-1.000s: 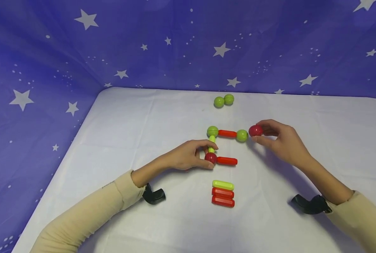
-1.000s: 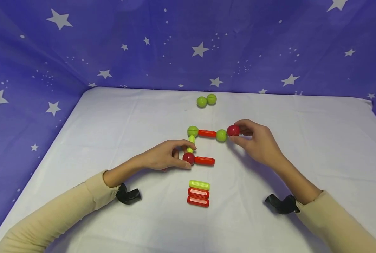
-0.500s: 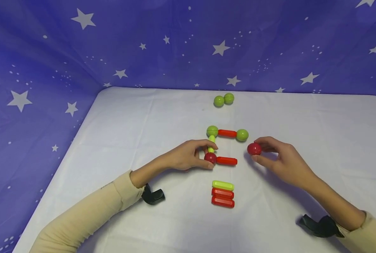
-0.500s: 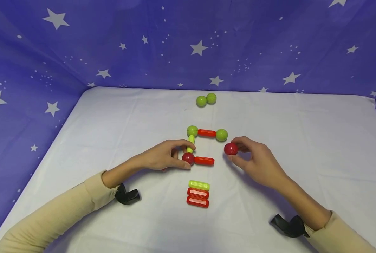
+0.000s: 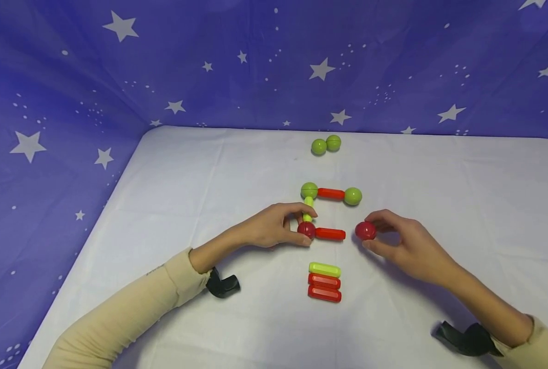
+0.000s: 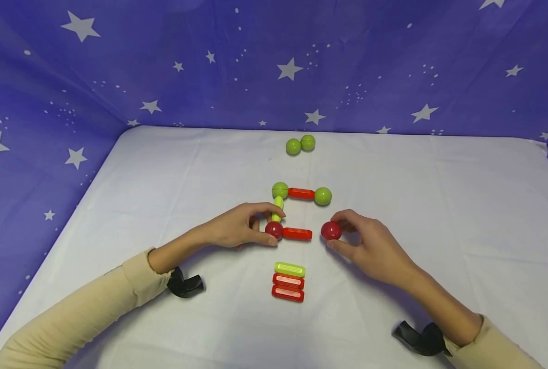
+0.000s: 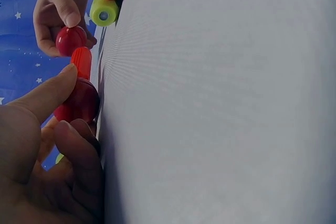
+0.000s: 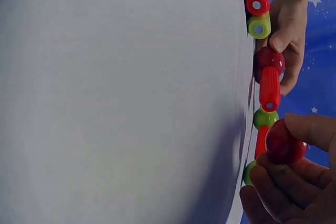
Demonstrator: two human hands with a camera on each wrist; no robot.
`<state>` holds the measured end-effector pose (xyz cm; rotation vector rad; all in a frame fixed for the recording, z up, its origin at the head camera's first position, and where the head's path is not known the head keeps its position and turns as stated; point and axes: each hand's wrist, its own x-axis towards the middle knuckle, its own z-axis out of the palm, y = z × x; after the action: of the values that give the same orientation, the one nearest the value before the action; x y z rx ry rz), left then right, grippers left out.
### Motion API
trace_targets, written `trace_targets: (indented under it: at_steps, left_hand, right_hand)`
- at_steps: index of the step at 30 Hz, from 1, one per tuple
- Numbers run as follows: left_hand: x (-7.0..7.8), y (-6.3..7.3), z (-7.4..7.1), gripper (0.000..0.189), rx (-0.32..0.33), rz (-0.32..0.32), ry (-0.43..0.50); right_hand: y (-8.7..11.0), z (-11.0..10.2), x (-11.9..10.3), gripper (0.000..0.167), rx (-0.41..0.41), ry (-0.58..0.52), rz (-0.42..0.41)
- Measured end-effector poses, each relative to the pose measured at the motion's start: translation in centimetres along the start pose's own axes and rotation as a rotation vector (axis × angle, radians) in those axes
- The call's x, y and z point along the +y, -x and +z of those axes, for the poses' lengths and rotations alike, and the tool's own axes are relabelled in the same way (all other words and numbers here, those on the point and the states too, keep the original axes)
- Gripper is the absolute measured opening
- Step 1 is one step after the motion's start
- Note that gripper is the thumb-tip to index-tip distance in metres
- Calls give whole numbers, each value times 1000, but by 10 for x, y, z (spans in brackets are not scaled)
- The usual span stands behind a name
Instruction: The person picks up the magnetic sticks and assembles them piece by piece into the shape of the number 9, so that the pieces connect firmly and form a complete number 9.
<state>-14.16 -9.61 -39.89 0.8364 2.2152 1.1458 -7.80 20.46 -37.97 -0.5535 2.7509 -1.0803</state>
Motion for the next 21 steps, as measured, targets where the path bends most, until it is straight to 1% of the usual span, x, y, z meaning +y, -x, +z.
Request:
trace_targets:
  at_steps: [4, 13, 17, 21]
  left_hand:
    - [0, 0, 0, 51, -1, -2, 1]
    - [-1, -1, 0, 52, 2, -7, 0]
    - [-1, 0, 0, 52, -1, -6, -1]
    - [0, 0, 0, 52, -2, -4, 7]
  right_hand:
    - [0, 2, -1, 37, -20, 13, -9]
    - [-1, 6, -1, 37, -36, 67, -42]
    - [-1, 7, -1, 37, -39, 79, -40]
    - [1, 8, 0, 39, -41, 74, -61]
